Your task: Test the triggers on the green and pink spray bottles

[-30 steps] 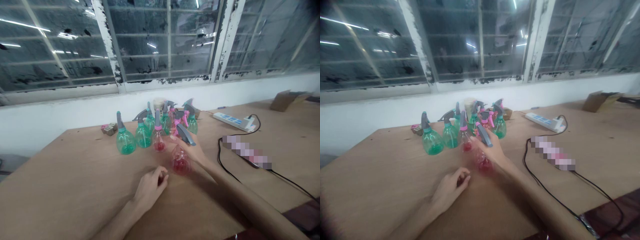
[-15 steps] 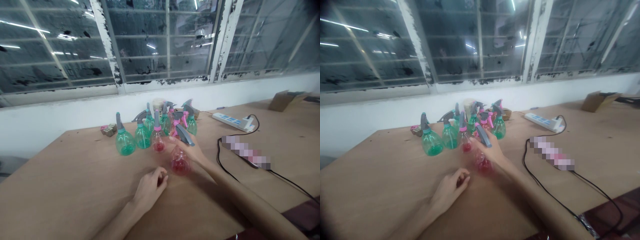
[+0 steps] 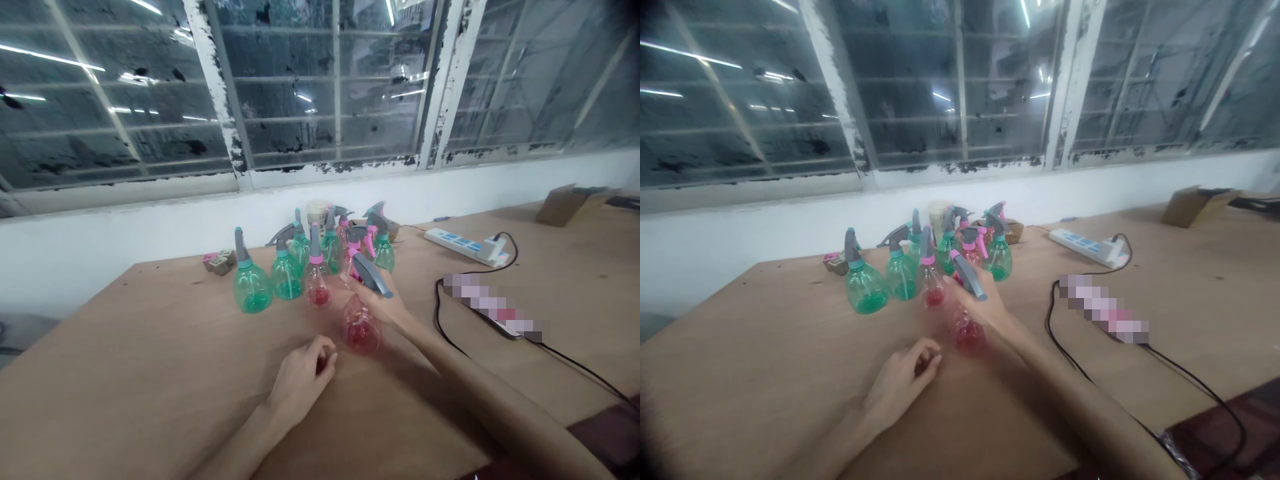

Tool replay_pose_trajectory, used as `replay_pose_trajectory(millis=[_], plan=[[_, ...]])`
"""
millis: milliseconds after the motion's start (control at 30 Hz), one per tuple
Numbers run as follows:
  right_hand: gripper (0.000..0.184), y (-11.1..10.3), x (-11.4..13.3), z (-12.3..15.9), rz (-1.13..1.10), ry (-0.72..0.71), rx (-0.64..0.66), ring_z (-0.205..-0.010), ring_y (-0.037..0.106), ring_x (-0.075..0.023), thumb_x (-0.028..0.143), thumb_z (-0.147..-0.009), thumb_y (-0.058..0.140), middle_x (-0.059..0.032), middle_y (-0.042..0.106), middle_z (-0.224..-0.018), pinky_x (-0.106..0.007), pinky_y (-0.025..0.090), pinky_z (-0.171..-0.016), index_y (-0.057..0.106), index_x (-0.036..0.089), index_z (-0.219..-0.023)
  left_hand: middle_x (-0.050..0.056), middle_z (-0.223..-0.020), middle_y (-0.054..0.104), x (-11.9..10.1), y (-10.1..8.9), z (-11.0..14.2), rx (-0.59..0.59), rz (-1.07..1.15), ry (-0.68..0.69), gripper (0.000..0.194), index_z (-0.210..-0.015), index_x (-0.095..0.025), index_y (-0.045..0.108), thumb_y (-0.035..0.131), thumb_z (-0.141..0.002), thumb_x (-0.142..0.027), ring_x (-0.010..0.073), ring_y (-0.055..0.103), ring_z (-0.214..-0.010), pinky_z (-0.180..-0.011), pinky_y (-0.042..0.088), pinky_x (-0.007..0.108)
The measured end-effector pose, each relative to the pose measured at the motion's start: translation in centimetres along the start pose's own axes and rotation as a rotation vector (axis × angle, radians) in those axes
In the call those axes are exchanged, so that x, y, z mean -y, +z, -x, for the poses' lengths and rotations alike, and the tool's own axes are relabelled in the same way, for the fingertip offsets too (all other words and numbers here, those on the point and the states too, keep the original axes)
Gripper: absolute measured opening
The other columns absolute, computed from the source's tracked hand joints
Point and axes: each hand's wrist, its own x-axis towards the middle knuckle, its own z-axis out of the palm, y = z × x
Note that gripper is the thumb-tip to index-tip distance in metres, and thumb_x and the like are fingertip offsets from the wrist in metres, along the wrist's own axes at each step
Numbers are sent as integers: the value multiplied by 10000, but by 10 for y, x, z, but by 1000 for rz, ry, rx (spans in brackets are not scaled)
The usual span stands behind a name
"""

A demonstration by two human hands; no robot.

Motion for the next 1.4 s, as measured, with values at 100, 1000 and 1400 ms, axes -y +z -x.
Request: replay_pose_trajectory(millis=[100, 1000, 1400], plan=[[190, 1, -2, 0, -23, 8, 1, -605, 489, -128, 374, -761, 613, 29, 543, -661, -275, 412, -592, 533, 208, -716, -39, -682, 585, 1, 1, 0, -6, 14, 1, 113, -908, -232, 539, 439, -869, -266, 141, 562, -600, -564, 359, 233], [294, 5, -7, 2, -86, 75, -56, -807, 619, -205, 420, -737, 641, -43, 676, -914, -360, 483, -742, 636, 219, -952, -19, -763, 601, 15, -5, -12, -191, 152, -143, 208, -1031, -222, 482, 426, -877, -349, 174, 602, -717, -655, 410, 275], [219, 2, -1, 2, -37, 35, 25, -647, 548, -155, 409, -764, 599, -1, 604, -737, -317, 450, -634, 592, 218, -871, -28, -763, 578, 16, -3, -11, -196, 148, -123, 192, -1037, -233, 475, 436, -872, -323, 165, 593, -710, -666, 419, 277]])
